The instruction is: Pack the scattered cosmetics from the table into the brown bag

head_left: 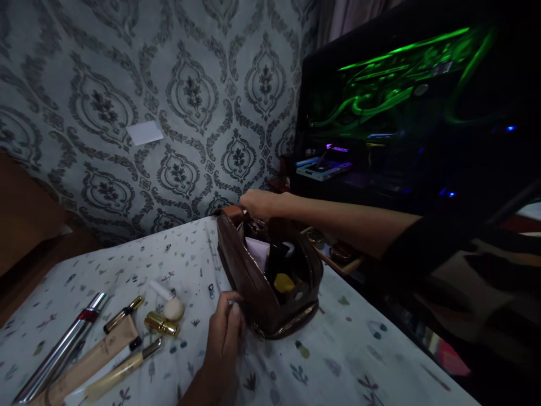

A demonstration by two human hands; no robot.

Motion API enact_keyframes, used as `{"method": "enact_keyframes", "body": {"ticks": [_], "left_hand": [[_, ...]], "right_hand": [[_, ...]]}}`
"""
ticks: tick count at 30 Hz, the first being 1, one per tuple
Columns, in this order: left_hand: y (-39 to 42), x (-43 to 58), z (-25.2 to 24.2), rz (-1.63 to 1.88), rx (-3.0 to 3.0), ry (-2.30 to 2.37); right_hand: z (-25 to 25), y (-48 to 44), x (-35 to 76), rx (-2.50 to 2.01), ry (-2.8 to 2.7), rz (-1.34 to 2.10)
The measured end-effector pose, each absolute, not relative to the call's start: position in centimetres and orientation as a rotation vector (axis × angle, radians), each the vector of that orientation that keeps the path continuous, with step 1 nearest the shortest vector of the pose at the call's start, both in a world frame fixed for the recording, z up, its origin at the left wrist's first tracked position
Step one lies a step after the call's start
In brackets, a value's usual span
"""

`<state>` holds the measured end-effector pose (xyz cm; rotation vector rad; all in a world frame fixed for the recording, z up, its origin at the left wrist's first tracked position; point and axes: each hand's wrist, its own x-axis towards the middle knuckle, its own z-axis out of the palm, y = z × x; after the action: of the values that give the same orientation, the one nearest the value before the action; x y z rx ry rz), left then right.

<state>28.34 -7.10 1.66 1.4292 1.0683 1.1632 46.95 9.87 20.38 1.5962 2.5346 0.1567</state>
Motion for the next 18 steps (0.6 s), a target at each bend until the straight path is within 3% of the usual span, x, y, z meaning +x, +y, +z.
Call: {"method": "enact_keyframes", "body": {"ticks": [7, 18], "left_hand": [[-7.1, 28.4, 1.6, 1.161, 1.423, 1.057], [-7.3, 28.5, 1.4, 1.154, 1.450, 1.070]], "right_hand": [[19.8, 8.0, 49.7, 1.881, 2.514, 0.321], [17.8, 7.8, 50.0, 1.631, 2.553, 0.360]]}}
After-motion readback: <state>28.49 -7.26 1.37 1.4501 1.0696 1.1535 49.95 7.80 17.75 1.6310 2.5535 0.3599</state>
